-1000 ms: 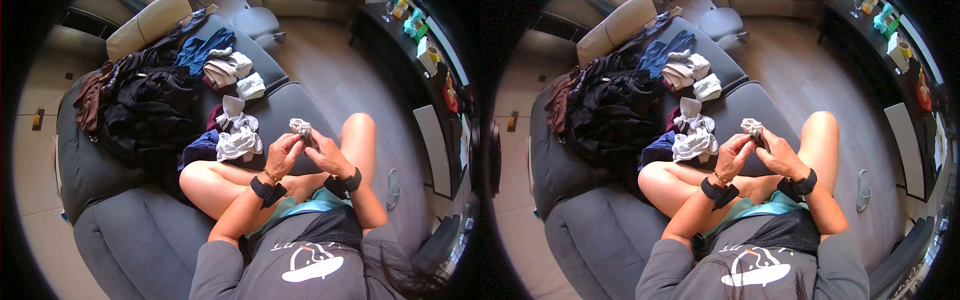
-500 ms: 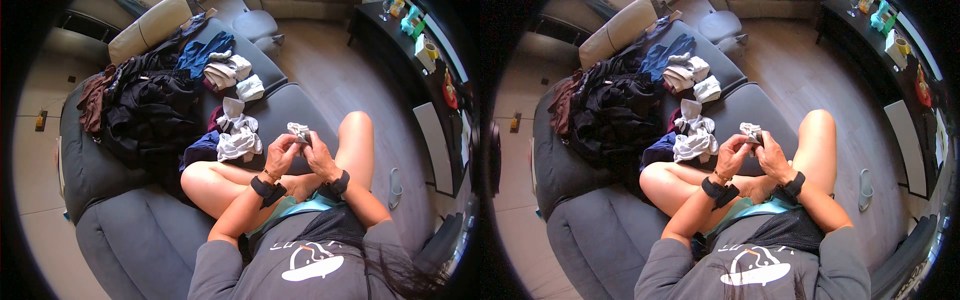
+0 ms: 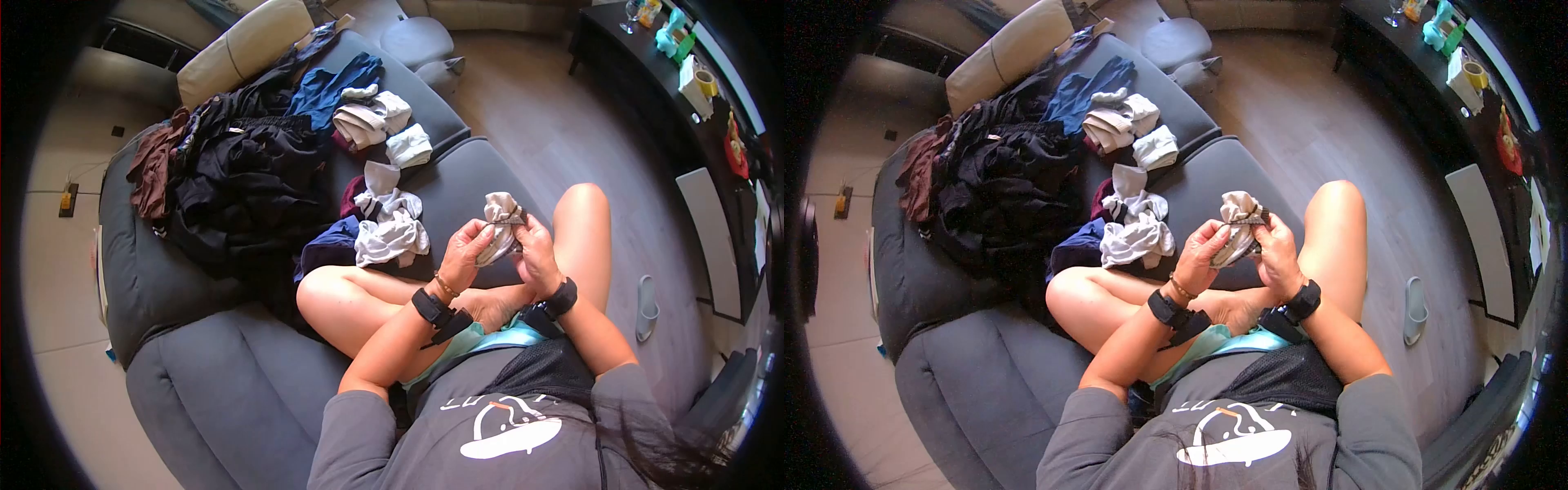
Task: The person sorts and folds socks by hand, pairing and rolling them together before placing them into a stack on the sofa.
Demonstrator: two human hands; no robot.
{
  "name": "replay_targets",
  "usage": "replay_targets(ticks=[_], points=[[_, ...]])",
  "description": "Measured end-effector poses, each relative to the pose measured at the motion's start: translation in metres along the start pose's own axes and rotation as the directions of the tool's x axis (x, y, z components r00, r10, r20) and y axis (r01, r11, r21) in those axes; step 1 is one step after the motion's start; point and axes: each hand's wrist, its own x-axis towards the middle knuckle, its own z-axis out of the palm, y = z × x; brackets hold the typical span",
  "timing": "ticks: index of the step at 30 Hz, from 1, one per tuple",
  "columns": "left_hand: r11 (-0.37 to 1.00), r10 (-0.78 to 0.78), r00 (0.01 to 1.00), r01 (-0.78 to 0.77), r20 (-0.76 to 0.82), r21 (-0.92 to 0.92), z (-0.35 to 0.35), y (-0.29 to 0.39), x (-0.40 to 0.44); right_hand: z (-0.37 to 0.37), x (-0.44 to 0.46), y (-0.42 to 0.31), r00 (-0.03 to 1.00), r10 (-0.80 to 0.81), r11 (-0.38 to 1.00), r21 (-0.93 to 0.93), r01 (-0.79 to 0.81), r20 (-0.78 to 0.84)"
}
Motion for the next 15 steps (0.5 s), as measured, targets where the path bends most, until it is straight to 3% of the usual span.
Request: replay_targets(ticks=[1,3,4,9,10,12,15], points=[[0.998,0.036,0.999,-0.036,-0.015,0.041,0.002,-0.003,0.001,0.001,-0.001,-0.001,1.000,-0.002,1.000,0.001,0.002,-0.003],[0.998,0.066,0.996,-0.064,-0.062,0.030,0.004,-0.005,0.006,0.004,-0.002,-0.001,0.983,0.164,0.953,0.242,-0.181,0.086],[0.996,0.074,0.993,-0.070,-0.093,0.046,0.002,-0.003,0.007,0.003,-0.002,0.002,0.971,0.189,0.936,0.271,-0.223,0.148],[0.996,0.090,0.959,-0.088,-0.270,0.019,-0.007,0.005,0.012,-0.004,-0.001,0.014,0.932,0.268,0.947,0.111,-0.301,0.243],[0.997,0.075,0.960,-0.075,-0.271,0.009,-0.013,0.005,0.013,-0.005,-0.002,0.015,0.892,0.295,0.930,0.114,-0.350,0.342],[0.999,0.040,0.973,-0.041,-0.225,0.002,-0.017,0.004,0.013,-0.002,-0.004,0.011,0.819,0.314,0.917,0.072,-0.393,0.480],[1.000,-0.001,0.994,0.003,-0.108,0.012,-0.022,0.001,0.012,0.006,-0.009,-0.003,0.864,0.259,0.943,0.080,-0.323,0.433]])
